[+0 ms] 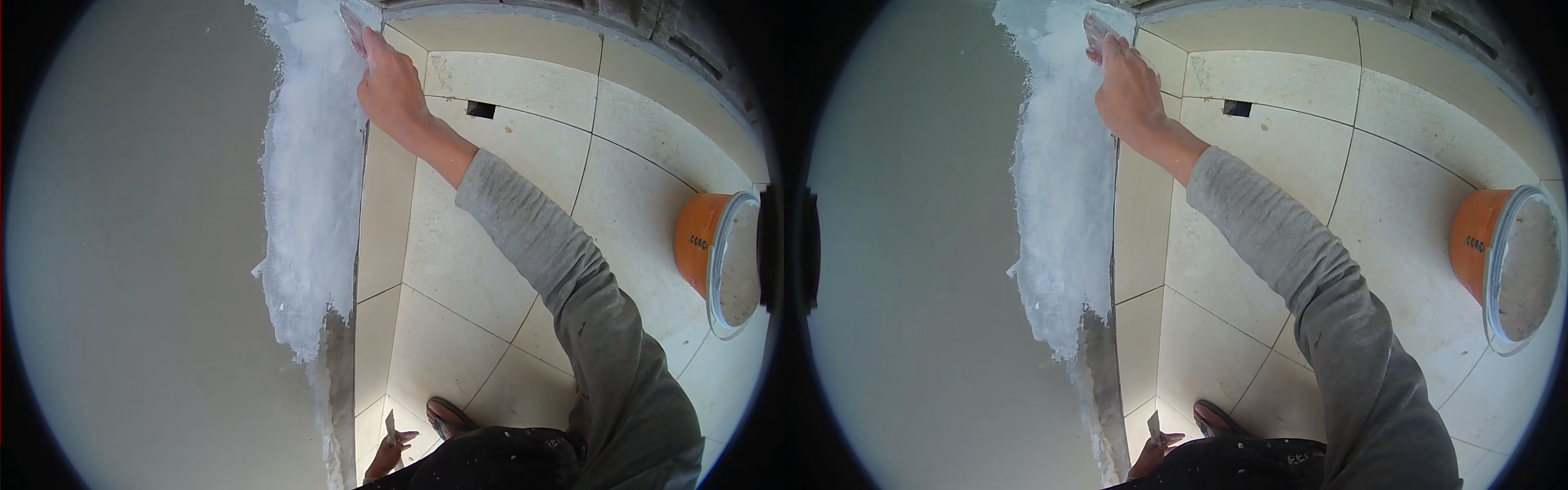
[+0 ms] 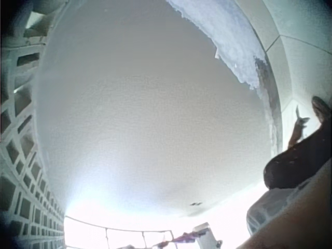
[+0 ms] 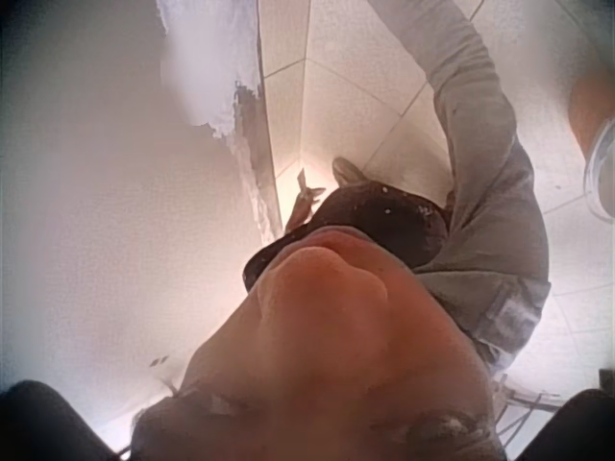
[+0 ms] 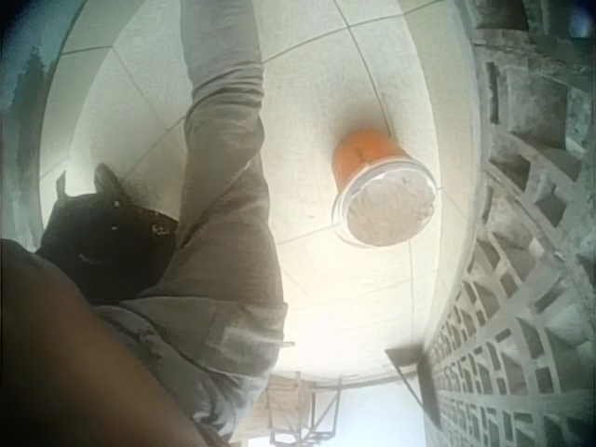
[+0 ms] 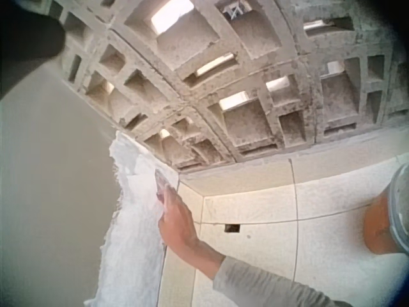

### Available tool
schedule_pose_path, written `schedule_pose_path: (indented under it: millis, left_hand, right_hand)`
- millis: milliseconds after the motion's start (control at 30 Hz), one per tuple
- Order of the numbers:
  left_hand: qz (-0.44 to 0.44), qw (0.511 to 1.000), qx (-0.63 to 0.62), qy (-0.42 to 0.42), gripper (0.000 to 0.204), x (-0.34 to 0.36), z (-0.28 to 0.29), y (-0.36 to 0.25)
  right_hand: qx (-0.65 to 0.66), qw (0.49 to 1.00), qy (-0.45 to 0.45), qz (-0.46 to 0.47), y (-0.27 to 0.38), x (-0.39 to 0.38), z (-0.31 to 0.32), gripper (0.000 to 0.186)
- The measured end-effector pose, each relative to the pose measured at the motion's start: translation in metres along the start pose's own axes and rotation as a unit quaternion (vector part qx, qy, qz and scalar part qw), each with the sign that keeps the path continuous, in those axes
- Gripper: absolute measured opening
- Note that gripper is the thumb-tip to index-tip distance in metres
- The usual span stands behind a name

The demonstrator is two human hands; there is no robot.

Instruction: Applying and smoothing wall putty on a corner edge using spatulas.

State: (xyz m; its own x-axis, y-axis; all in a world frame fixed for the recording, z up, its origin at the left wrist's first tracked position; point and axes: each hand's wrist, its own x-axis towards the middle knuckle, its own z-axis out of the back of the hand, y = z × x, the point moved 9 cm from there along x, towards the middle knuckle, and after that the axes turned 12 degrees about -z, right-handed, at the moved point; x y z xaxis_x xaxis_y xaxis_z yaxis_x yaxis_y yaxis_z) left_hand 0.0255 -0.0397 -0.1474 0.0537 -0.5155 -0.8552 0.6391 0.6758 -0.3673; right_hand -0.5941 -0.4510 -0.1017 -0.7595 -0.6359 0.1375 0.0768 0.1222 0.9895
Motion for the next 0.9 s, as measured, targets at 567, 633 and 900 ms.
schedule_pose_path:
  millis: [567, 633, 900]
  left_hand:
    - [-0.017, 0.999, -0.025, 0.012, 0.022, 0.007, 0.011, 0.012]
    - [-0.030, 0.999, -0.018, 0.006, 0.022, 0.002, 0.002, 0.001]
    - [0.002, 1.000, 0.012, 0.003, 0.022, -0.007, 0.006, 0.016]
  right_hand:
    - [-0.001, 0.995, -0.033, 0.093, -0.011, 0.048, 0.032, 0.048]
    - [-0.012, 0.993, -0.014, 0.114, -0.010, 0.048, 0.025, 0.049]
    - [0.045, 0.983, 0.108, 0.141, 0.006, -0.089, 0.012, 0.052]
